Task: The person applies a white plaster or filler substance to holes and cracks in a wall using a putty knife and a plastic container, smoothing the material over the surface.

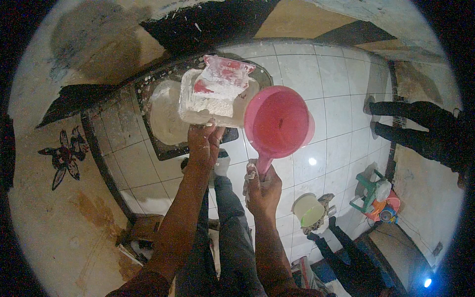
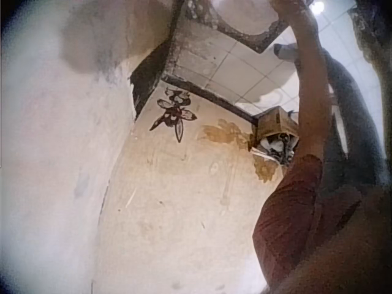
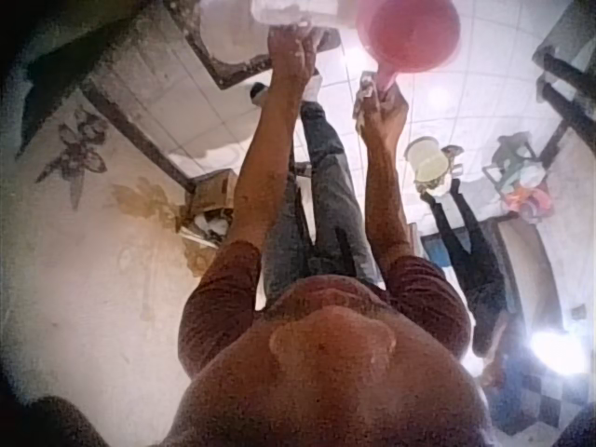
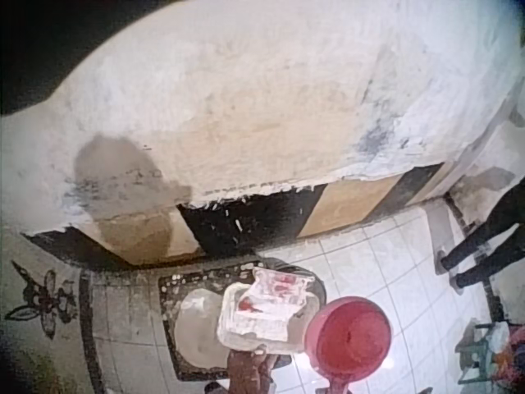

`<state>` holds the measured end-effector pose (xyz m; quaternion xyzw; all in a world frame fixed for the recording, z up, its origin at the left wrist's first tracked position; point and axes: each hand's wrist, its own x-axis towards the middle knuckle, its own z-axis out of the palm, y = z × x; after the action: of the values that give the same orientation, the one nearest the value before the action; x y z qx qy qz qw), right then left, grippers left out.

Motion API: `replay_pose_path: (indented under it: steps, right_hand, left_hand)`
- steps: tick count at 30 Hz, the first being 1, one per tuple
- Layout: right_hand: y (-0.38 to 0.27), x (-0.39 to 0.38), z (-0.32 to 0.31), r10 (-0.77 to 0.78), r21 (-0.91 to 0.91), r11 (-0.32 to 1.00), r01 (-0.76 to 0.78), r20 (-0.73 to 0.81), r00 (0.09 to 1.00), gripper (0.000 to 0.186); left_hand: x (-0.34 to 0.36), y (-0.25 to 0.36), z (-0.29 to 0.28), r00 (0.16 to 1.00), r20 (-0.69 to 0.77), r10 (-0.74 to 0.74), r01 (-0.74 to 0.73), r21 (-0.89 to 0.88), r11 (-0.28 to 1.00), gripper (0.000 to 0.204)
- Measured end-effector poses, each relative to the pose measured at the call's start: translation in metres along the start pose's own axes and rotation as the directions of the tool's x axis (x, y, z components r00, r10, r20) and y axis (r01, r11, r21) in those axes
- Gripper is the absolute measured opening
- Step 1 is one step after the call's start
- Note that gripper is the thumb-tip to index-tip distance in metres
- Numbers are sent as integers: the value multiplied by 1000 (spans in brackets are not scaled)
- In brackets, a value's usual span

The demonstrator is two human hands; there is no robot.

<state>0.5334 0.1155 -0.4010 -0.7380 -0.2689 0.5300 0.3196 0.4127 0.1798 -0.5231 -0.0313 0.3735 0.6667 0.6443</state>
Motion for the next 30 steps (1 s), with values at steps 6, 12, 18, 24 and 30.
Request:
replay_pose_path:
  steps: [6,12,18,24,30]
  right_hand:
    - [4,2,-1,-31,6,999,31,-2,1000,33]
    - [5,13,-21,3,276,961,-15,44,999,33]
    - [46,96,-49,-4,89,996,-3,87,996,16]
    - [103,207,-42,-126,193,977,90,184,975,11]
    - [121,260,-37,-106,33,994,101,354,929,12]
  left_hand:
    - [1,-1,-1,1000,-16,-25,25,-8,1000,48]
    - [-3,3,5,999,-45,-9,8,-7,1000,52]
    - [-9,16,7,999,-11,37,-36,65,997,51]
    - [-12,22,8,995,64,71,-75,53,996,50]
    - [-14,27,11,998,48,43,-44,29,999,52]
